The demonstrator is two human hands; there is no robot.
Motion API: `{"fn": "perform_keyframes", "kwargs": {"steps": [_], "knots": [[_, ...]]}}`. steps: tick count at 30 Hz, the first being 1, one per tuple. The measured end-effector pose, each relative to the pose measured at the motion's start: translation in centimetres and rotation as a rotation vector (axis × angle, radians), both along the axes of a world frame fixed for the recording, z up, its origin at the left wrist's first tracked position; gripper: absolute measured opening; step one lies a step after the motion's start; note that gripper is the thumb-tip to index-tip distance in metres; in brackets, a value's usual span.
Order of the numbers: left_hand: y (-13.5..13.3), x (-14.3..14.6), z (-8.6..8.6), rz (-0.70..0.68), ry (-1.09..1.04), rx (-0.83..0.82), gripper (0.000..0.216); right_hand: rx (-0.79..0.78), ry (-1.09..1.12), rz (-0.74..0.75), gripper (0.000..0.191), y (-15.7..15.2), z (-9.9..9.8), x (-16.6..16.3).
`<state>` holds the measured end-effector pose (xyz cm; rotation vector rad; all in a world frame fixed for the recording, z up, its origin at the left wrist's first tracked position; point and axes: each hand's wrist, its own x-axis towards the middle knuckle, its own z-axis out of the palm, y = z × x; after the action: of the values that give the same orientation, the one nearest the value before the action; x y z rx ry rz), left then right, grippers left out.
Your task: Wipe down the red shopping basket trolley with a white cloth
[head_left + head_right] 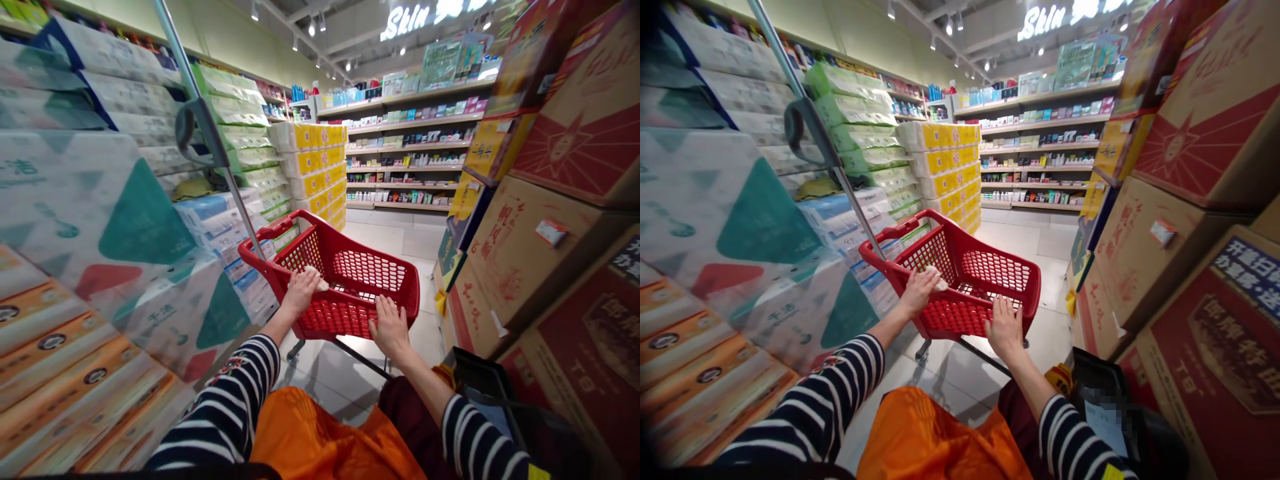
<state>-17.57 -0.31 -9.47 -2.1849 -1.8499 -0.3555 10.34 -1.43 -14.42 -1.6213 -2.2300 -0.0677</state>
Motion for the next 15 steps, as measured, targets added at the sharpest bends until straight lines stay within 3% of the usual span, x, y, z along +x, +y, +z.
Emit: {"fn": "perform_keyframes", "kwargs": {"steps": [3,9,12,15], "knots": [[-0.5,-0.4,0.4,-0.035,0.020,-0.008,0.049,0.005,-0.007,0.040,0.053,0.4,0.2,0.0],[-2.4,-7.0,4.1,0.126,0.086,0.122,0.049,0.013,-0.010,0.025,0.054,1.0,-0.1,1.1],[-2.3,-6.5,3.5,0.155,0.084,0.161,0.047,0.037,0.026,-0.027,0.057,0.7,-0.3,-0.2],[-1.3,-3.0,1.3,0.038,0.073,0.128,0.047,0.033,0.063,-0.016,0.060,0.0,-0.1,-1.7]]}}
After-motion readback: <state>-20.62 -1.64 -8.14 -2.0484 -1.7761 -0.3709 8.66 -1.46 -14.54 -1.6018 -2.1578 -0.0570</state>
